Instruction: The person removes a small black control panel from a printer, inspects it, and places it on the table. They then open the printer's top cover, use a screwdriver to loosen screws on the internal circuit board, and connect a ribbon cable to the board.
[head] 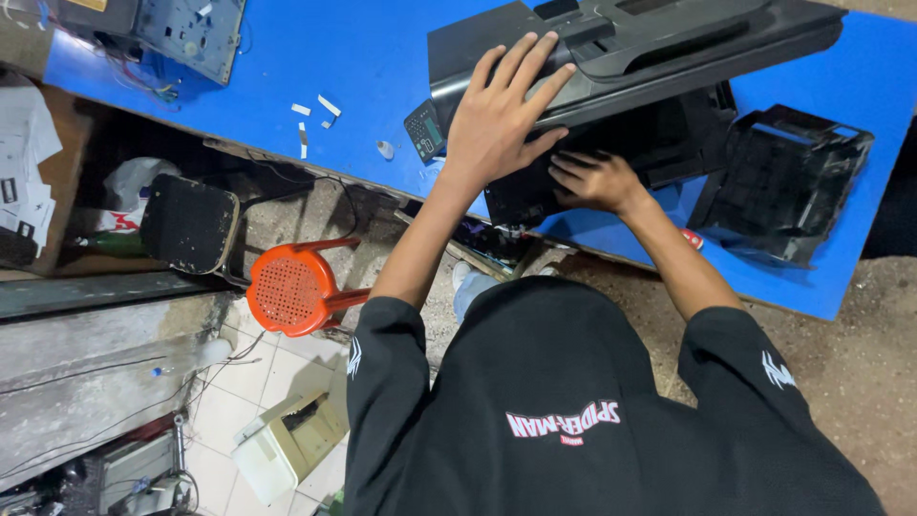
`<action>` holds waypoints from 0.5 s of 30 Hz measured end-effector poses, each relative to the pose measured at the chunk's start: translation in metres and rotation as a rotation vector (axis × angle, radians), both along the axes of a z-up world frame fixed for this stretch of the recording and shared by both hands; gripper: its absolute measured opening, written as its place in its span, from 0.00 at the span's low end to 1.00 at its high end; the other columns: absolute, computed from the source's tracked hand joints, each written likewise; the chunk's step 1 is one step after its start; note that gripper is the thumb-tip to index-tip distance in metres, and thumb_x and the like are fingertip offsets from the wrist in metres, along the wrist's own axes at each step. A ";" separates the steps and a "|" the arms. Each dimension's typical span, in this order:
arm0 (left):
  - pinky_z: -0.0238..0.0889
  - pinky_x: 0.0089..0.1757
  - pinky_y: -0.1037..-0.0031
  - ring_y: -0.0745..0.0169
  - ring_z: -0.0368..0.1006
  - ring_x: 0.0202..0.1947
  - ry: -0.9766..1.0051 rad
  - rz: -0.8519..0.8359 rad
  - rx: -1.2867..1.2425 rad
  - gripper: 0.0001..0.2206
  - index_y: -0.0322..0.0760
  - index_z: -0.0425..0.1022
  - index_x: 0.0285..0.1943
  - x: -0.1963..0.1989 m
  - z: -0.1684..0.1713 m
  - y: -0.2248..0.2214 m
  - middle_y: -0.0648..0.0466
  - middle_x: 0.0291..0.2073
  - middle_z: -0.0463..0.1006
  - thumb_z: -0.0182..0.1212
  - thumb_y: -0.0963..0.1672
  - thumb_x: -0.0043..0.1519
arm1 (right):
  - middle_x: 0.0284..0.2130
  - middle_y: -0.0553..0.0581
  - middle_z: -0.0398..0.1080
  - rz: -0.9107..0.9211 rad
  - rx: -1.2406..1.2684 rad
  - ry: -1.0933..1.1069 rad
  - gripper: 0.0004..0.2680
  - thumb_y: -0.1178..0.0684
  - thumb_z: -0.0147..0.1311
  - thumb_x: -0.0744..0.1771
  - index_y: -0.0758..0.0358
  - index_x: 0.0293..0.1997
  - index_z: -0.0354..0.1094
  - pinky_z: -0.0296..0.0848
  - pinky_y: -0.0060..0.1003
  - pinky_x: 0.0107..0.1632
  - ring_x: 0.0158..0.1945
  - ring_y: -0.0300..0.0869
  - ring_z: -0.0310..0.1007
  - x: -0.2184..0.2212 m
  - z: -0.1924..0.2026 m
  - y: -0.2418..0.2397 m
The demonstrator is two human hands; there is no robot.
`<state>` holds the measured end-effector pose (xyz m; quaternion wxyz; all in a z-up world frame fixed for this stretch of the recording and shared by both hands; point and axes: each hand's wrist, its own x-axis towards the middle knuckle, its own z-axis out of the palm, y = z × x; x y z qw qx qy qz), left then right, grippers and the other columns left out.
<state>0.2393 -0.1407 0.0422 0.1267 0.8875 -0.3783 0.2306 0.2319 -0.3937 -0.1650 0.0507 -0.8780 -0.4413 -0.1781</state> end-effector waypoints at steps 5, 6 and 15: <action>0.48 0.68 0.50 0.42 0.54 0.74 0.034 0.005 0.004 0.36 0.42 0.65 0.75 -0.004 -0.003 0.000 0.41 0.74 0.57 0.74 0.53 0.58 | 0.42 0.47 0.80 0.028 0.113 -0.245 0.07 0.48 0.67 0.65 0.52 0.44 0.80 0.75 0.36 0.49 0.44 0.40 0.79 0.005 0.064 0.002; 0.48 0.68 0.50 0.42 0.54 0.74 0.028 0.014 0.002 0.36 0.42 0.65 0.74 -0.001 -0.001 0.000 0.42 0.75 0.57 0.74 0.53 0.58 | 0.43 0.47 0.79 0.013 0.142 -0.261 0.06 0.48 0.68 0.65 0.51 0.43 0.80 0.76 0.37 0.53 0.47 0.40 0.79 0.010 0.077 0.003; 0.50 0.65 0.45 0.37 0.53 0.73 0.010 0.082 0.149 0.53 0.50 0.56 0.80 0.002 -0.011 -0.005 0.39 0.76 0.51 0.79 0.59 0.43 | 0.40 0.47 0.79 -0.011 0.157 -0.250 0.06 0.47 0.69 0.62 0.51 0.38 0.81 0.77 0.37 0.52 0.48 0.40 0.79 0.010 0.110 0.006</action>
